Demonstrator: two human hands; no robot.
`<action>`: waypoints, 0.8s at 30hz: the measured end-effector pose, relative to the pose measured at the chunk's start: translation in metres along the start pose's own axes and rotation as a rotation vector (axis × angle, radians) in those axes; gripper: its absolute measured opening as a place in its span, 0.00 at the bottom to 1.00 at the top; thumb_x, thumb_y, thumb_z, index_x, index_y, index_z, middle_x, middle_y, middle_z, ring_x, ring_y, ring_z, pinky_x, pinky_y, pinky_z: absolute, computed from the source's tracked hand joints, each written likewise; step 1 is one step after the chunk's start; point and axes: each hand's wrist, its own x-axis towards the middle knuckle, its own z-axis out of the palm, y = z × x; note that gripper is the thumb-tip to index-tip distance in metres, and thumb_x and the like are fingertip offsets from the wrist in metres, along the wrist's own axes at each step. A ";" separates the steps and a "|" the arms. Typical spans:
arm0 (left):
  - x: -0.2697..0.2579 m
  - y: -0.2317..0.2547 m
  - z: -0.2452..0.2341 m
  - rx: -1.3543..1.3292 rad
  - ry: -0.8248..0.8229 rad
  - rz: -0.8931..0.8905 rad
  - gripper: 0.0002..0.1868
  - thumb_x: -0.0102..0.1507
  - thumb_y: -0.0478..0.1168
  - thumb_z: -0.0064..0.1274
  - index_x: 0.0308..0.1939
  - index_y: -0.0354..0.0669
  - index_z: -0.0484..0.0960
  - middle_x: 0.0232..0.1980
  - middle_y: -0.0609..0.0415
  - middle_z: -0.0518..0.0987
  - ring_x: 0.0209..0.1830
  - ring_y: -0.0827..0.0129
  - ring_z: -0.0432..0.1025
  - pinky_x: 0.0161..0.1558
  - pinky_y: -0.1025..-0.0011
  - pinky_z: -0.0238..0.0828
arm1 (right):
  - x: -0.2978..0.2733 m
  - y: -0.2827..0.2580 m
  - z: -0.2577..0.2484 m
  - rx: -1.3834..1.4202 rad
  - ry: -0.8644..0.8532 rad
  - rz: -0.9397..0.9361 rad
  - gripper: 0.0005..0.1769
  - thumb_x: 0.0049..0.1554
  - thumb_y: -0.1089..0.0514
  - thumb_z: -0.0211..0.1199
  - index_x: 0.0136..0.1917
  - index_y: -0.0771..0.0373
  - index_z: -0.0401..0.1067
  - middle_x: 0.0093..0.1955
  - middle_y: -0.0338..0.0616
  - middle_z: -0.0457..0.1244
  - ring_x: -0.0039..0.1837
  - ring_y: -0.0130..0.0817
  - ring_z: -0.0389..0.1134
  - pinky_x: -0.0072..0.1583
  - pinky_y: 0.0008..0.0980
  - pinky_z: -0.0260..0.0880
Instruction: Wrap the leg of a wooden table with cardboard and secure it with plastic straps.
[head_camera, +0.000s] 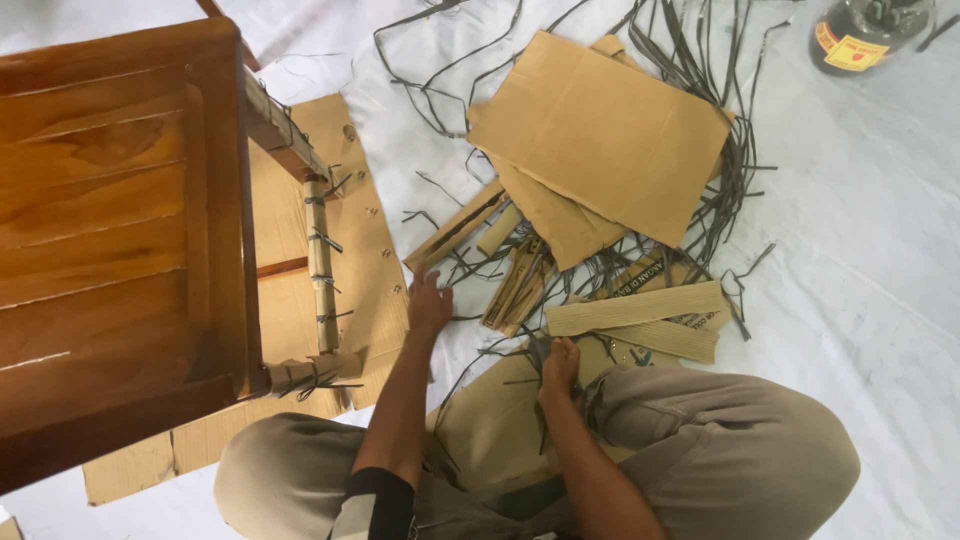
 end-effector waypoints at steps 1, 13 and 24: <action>0.008 -0.006 0.001 0.002 -0.006 0.003 0.24 0.62 0.43 0.53 0.63 0.44 0.78 0.77 0.44 0.60 0.69 0.36 0.65 0.66 0.47 0.68 | -0.005 -0.004 0.000 0.002 0.005 0.004 0.29 0.64 0.46 0.59 0.74 0.58 0.65 0.72 0.58 0.60 0.76 0.56 0.57 0.72 0.55 0.58; -0.043 -0.005 0.072 -0.210 -0.201 0.019 0.20 0.63 0.45 0.51 0.60 0.55 0.81 0.59 0.51 0.79 0.61 0.51 0.74 0.62 0.55 0.71 | 0.013 -0.017 0.007 -0.436 -0.083 -0.038 0.23 0.61 0.44 0.60 0.68 0.47 0.71 0.70 0.40 0.62 0.71 0.46 0.63 0.67 0.52 0.64; -0.084 0.038 0.041 -0.232 -0.242 0.038 0.18 0.64 0.39 0.48 0.58 0.47 0.81 0.54 0.51 0.79 0.58 0.51 0.75 0.60 0.54 0.73 | 0.050 -0.027 0.033 -0.571 -0.379 -0.189 0.27 0.63 0.43 0.49 0.73 0.48 0.67 0.80 0.48 0.53 0.79 0.52 0.54 0.75 0.52 0.57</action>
